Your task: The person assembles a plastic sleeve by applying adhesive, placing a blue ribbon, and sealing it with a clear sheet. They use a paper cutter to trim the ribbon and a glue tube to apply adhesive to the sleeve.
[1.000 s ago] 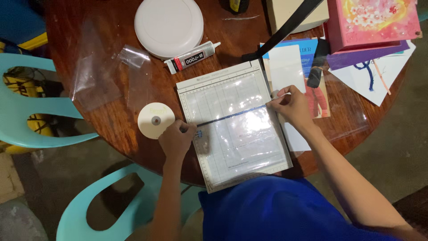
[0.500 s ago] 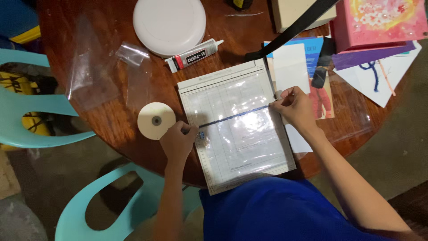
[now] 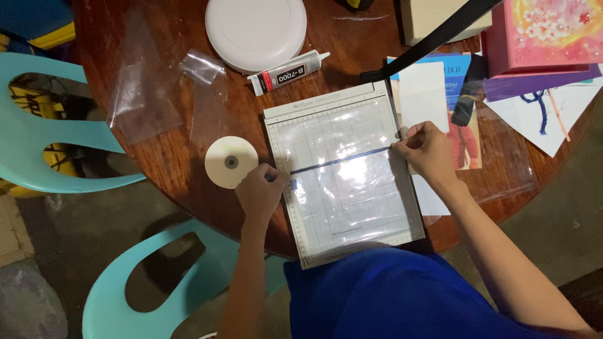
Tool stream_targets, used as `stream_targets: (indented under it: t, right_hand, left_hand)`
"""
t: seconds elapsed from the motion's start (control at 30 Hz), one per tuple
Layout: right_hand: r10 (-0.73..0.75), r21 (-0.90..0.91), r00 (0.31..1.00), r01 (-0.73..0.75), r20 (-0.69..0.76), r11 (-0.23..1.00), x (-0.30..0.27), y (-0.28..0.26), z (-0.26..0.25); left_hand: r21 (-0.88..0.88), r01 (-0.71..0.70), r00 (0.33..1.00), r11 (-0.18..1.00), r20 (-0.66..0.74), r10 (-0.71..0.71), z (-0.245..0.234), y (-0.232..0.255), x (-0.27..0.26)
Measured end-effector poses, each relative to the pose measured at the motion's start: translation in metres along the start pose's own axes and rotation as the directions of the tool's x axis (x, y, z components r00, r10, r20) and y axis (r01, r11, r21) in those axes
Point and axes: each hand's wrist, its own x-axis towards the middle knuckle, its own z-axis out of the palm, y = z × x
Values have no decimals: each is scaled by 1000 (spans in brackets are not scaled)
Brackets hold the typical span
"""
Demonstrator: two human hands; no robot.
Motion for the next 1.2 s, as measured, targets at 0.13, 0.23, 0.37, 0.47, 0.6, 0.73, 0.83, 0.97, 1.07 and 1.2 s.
stream_targets:
  t: [0.13, 0.23, 0.37, 0.47, 0.6, 0.73, 0.83, 0.97, 1.07, 1.2]
  right_hand:
    - [-20, -27, 1000, 20, -14, 999, 0, 1, 1]
    - [-23, -37, 1000, 22, -17, 999, -2, -2, 1]
    - [-26, -61, 999, 25, -27, 998, -4, -10, 0]
    - [-18, -62, 1000, 17, -13, 998, -6, -16, -2]
    - [-41, -57, 999, 40, -22, 998, -7, -21, 0]
    - [-18, -48, 1000, 17, -20, 999, -7, -19, 2]
    - [-6, -51, 1000, 5, -21, 999, -5, -18, 2]
    - [-13, -25, 1000, 13, -16, 1000, -7, -16, 1]
    - [-17, -72, 999, 15, -28, 997, -6, -16, 1]
    - [19, -46, 1000, -20, -17, 999, -5, -17, 1]
  left_hand:
    - [-6, 1, 1000, 1000, -12, -1, 0, 0, -1]
    - [-14, 38, 999, 999, 18, -38, 0, 0, 0]
    - [-20, -3, 1000, 1000, 5, 3, -1, 0, 2]
    - [-13, -6, 1000, 1000, -8, 6, -2, 2, -1]
    - [-1, 38, 999, 999, 12, -38, -2, 5, -2]
    - [41, 38, 999, 998, 9, -39, 0, 4, -1]
    - [77, 36, 999, 996, -19, -34, 3, 4, 1]
    - [53, 48, 998, 997, -32, -46, 3, 3, -2]
    - [62, 21, 999, 998, -35, -19, 6, 1, -2]
    - [77, 12, 1000, 997, -21, -11, 6, 0, -1]
